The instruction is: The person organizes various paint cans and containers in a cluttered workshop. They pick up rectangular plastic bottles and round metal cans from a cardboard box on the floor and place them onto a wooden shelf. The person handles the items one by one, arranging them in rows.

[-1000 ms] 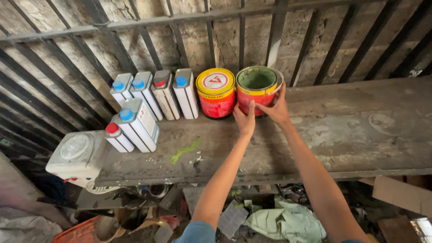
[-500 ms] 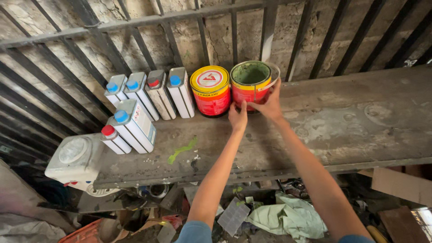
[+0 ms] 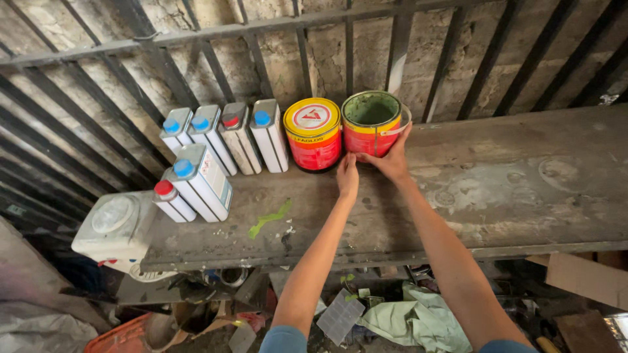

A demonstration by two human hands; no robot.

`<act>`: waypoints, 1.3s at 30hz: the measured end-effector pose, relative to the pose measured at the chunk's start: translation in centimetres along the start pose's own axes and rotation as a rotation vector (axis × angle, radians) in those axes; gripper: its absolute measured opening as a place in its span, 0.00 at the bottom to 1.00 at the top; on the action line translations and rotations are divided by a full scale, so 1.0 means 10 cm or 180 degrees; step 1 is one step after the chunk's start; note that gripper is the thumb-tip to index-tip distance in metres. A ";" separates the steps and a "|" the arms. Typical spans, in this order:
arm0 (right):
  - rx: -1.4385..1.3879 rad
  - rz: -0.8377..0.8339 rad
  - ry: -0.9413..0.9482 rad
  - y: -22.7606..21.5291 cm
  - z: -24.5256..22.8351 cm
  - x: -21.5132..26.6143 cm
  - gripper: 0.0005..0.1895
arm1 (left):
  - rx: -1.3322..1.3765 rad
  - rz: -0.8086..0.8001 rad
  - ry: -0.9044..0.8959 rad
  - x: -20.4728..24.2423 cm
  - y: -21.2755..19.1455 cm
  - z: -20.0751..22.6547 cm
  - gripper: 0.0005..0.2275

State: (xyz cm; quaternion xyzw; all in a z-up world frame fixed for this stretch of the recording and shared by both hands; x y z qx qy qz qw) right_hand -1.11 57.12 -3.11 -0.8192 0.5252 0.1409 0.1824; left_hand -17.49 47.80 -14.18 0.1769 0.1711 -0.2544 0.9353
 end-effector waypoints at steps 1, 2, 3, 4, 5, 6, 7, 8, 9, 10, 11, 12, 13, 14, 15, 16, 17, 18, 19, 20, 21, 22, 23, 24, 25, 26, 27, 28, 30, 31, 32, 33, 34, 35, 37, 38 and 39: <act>-0.0024 -0.0026 0.0017 0.02 0.03 -0.03 0.84 | -0.0064 -0.0040 0.0051 -0.01 0.02 0.04 0.24; -0.0042 -0.0043 0.0065 0.02 0.08 -0.04 0.83 | -0.0138 -0.0095 0.0074 0.04 0.02 0.05 0.24; -0.0061 -0.0060 0.0113 0.02 0.14 -0.02 0.83 | -0.0237 -0.0122 -0.0019 0.09 0.02 0.06 0.26; 0.0176 -0.0016 0.0227 0.03 0.23 -0.02 0.83 | -0.0332 -0.0162 -0.0088 0.09 0.06 0.09 0.27; 0.0412 0.0027 0.0341 0.02 0.33 0.00 0.83 | -0.0427 -0.0202 -0.0157 0.12 0.07 0.11 0.29; 0.0644 0.0093 0.0432 0.00 0.41 -0.03 0.82 | -0.0313 -0.0260 -0.0127 0.13 0.12 0.15 0.31; 0.0331 -0.0123 0.0176 0.04 0.36 -0.02 0.81 | -0.0200 -0.0319 -0.0097 0.15 0.18 0.19 0.33; 0.0026 -0.0329 -0.0093 0.05 0.28 -0.01 0.81 | -0.0075 -0.0386 -0.0062 0.16 0.25 0.25 0.35; -0.0274 -0.0535 -0.0365 0.03 0.19 0.01 0.80 | -0.0193 -0.0432 -0.0099 0.17 0.26 0.28 0.36; 0.0028 -0.0535 0.0032 -0.03 0.34 -0.02 0.81 | -0.0307 -0.0479 -0.0140 0.21 0.28 0.30 0.36; 0.0326 -0.0531 0.0432 -0.12 0.49 -0.01 0.82 | -0.0421 -0.0525 -0.0180 0.24 0.28 0.32 0.37; 0.0623 -0.0515 0.0836 -0.21 0.63 0.01 0.83 | -0.0621 -0.0567 -0.0071 0.28 0.29 0.38 0.37; 0.0629 -0.0432 0.0809 -0.29 0.60 0.04 0.79 | -0.0820 -0.0605 0.0042 0.31 0.28 0.44 0.36; 0.0637 -0.0342 0.0787 -0.36 0.57 0.07 0.76 | -0.1016 -0.0651 0.0155 0.33 0.30 0.51 0.36; 0.0645 -0.0252 0.0764 -0.43 0.53 0.10 0.72 | -0.1066 -0.0721 0.0390 0.32 0.36 0.63 0.35; 0.0640 -0.0221 0.0846 -0.51 0.53 0.15 0.66 | -0.1120 -0.0802 0.0605 0.37 0.41 0.74 0.33; 0.0633 -0.0190 0.0926 -0.58 0.52 0.19 0.61 | -0.1169 -0.0879 0.0822 0.42 0.45 0.84 0.31; 0.0630 -0.0136 0.1011 -0.69 0.52 0.26 0.56 | -0.1066 -0.1145 0.0732 0.51 0.55 0.84 0.30; 0.0724 -0.0021 0.1095 -0.76 0.52 0.37 0.51 | -0.0962 -0.1411 0.0642 0.60 0.63 0.85 0.28; 0.0827 0.0104 0.1171 -0.83 0.49 0.47 0.46 | -0.0844 -0.1679 0.0560 0.69 0.73 0.86 0.27; 0.0928 0.0230 0.1248 -0.92 0.46 0.58 0.41 | -0.0725 -0.1805 0.0565 0.76 0.78 0.90 0.26; 0.0958 0.0294 0.1099 -1.02 0.36 0.69 0.37 | -0.0600 -0.1939 0.0573 0.83 0.84 0.95 0.26; 0.0993 0.0355 0.0951 -1.12 0.25 0.81 0.33 | -0.0475 -0.2074 0.0579 0.91 0.90 1.00 0.25; 0.1024 0.0420 0.0819 -1.21 0.14 0.95 0.30 | -0.0432 -0.2195 0.0595 1.01 0.94 1.05 0.25; 0.0892 0.0547 0.1188 -1.35 0.15 1.09 0.28 | -0.0388 -0.2316 0.0611 1.10 0.98 1.11 0.25; 0.0745 0.0681 0.1573 -1.47 0.16 1.28 0.26 | -0.0346 -0.2452 0.0611 1.24 0.99 1.17 0.26; 0.0582 0.0815 0.1950 -1.57 0.16 1.49 0.24 | -0.0152 -0.2558 0.0458 1.41 0.98 1.18 0.25; 0.0646 0.1060 0.1644 -1.70 -0.05 1.67 0.20 | 0.0051 -0.2660 0.0310 1.58 1.00 1.21 0.25; 0.0812 0.1516 0.1042 -1.92 -0.47 2.15 0.15 | 0.0531 -0.2944 0.0122 1.97 1.02 1.34 0.23; 0.0927 0.1788 0.0902 -2.05 -0.65 2.42 0.14 | 0.0817 -0.3121 0.0081 2.17 1.04 1.43 0.22; 0.1049 0.2077 0.0776 -2.20 -0.82 2.73 0.14 | 0.1103 -0.3316 0.0020 2.41 1.04 1.50 0.21; 0.1182 0.2359 0.0649 -2.32 -0.99 3.06 0.14 | 0.1213 -0.3454 -0.0102 2.66 1.03 1.52 0.20; 0.1164 0.2520 0.0832 -2.44 -1.06 3.39 0.14 | 0.1340 -0.3609 -0.0225 2.96 1.06 1.55 0.19; 0.1139 0.2682 0.1013 -2.56 -1.11 3.75 0.16 | 0.1464 -0.3765 -0.0352 3.27 1.09 1.58 0.19; 0.1080 0.3053 0.1474 -2.74 -1.14 4.60 0.18 | 0.1716 -0.4076 -0.0622 3.97 1.07 1.61 0.19; 0.1054 0.3258 0.1724 -2.85 -1.13 5.06 0.19 | 0.1858 -0.4245 -0.0771 4.38 1.08 1.65 0.20; 0.1014 0.3467 0.1971 -2.95 -1.12 5.53 0.20 | 0.1896 -0.4448 -0.0869 4.81 1.07 1.68 0.21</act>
Point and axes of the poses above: each hand's wrist, its own x-axis away from the middle knuckle, its own y-axis out of the palm, z = x × y, the point moved 10 cm from there along -x, towards the middle knuckle, and after that the axes turned 15 degrees about y, right-handed, at the moved point
